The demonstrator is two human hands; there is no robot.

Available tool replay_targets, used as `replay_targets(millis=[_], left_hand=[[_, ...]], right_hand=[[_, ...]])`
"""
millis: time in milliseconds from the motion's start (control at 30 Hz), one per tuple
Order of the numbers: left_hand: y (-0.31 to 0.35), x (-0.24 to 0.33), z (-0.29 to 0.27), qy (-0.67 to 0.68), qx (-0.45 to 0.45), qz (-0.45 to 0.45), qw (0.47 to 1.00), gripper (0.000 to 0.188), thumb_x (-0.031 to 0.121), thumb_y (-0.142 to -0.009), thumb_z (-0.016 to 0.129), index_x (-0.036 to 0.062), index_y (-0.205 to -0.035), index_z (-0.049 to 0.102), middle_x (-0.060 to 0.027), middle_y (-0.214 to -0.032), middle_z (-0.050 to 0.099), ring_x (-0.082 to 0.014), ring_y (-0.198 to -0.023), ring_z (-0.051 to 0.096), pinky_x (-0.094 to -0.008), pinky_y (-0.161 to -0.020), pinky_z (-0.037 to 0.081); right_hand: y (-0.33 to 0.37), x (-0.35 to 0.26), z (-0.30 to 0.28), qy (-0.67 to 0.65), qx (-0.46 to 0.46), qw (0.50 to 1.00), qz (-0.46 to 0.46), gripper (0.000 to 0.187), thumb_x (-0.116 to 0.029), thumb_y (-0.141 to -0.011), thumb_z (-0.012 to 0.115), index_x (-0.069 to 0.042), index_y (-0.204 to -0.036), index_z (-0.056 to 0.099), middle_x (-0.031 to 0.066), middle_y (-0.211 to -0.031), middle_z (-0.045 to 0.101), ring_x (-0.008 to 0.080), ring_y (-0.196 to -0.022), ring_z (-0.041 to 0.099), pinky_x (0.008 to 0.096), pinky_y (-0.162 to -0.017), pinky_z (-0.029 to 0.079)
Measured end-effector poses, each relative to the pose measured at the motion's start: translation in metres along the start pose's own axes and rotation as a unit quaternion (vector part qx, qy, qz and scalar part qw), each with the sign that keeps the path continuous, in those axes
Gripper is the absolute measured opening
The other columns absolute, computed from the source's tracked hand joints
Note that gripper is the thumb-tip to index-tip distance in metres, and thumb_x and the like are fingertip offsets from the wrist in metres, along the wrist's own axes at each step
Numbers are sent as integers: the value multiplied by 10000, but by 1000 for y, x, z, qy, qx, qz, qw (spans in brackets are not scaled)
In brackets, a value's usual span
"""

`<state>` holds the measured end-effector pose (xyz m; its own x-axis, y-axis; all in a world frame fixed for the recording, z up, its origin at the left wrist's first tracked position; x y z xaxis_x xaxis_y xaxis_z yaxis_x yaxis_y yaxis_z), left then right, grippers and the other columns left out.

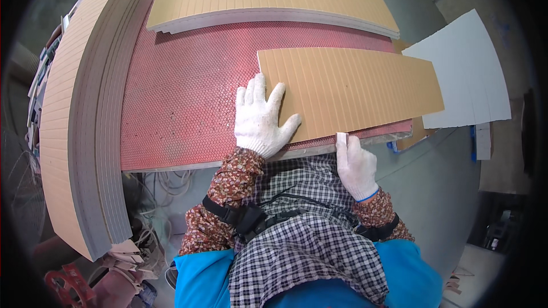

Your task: The person is using a small sanding block to sand the edges and surface of a wooden board in a factory setting.

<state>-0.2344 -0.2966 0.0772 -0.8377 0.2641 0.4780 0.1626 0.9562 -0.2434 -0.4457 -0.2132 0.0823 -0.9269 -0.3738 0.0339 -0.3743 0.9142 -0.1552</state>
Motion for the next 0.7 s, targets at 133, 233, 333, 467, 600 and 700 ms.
replay_targets(millis=[133, 233, 333, 467, 600, 700], left_hand=[[0, -1, 3, -5, 1, 1, 1000, 783, 503, -850, 768, 57, -1458, 558, -335, -1553, 404, -483, -1460, 374, -590, -1218, 269], [-1, 1, 2, 3, 5, 7, 1000, 791, 505, -855, 763, 56, -1470, 551, -338, -1553, 403, -484, -1459, 373, -590, -1220, 266], [-1, 1, 1, -2, 5, 4, 1000, 790, 497, -854, 766, 55, -1472, 548, -340, -1557, 398, -486, -1468, 366, -591, -1226, 257], [0, 0, 1, 20, -10, -7, 1000, 793, 479, -846, 777, 57, -1475, 543, -349, -1565, 385, -495, -1489, 346, -597, -1240, 235], [0, 3, 1, 19, 0, 0, 1000, 789, 471, -842, 780, 52, -1469, 548, -354, -1559, 387, -500, -1482, 351, -598, -1235, 242], [1, 3, -2, 14, 6, 3, 1000, 780, 459, -834, 786, 45, -1455, 558, -354, -1547, 396, -499, -1467, 365, -597, -1220, 261]], right_hand=[[-5, 6, 9, -37, -63, 995, 65, 338, -139, -1021, 612, 32, -1311, 642, 116, -893, 600, 222, -561, 663, 369, -456, 511], [-10, -8, -7, 25, -26, 999, 11, 218, -171, -1039, 609, -9, -1176, 660, 112, -783, 633, 253, -543, 677, 393, -457, 516], [-12, -3, -8, 22, -17, 999, 24, 150, -198, -1047, 608, -53, -1046, 644, 105, -651, 633, 282, -527, 683, 419, -456, 519], [-47, 9, -6, -66, -19, 996, 47, 166, -212, -1057, 597, -57, -1012, 635, 131, -600, 636, 315, -537, 690, 441, -459, 522], [-116, 35, 13, -74, -52, 993, 82, 279, -279, -1086, 537, -38, -992, 640, 206, -673, 688, 397, -602, 705, 507, -536, 557], [-172, 45, 22, -84, -51, 991, 90, 353, -318, -1096, 488, -25, -986, 652, 254, -756, 715, 431, -709, 730, 549, -661, 585]])
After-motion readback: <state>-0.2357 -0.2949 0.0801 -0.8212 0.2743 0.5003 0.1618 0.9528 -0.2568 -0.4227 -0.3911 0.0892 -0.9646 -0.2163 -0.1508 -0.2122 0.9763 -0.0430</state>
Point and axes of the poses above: each hand's wrist, its own y-axis away from the middle knuckle, its own z-axis out of the palm, x = y × z, the point moved 9 cm from there along -y, towards the middle knuckle
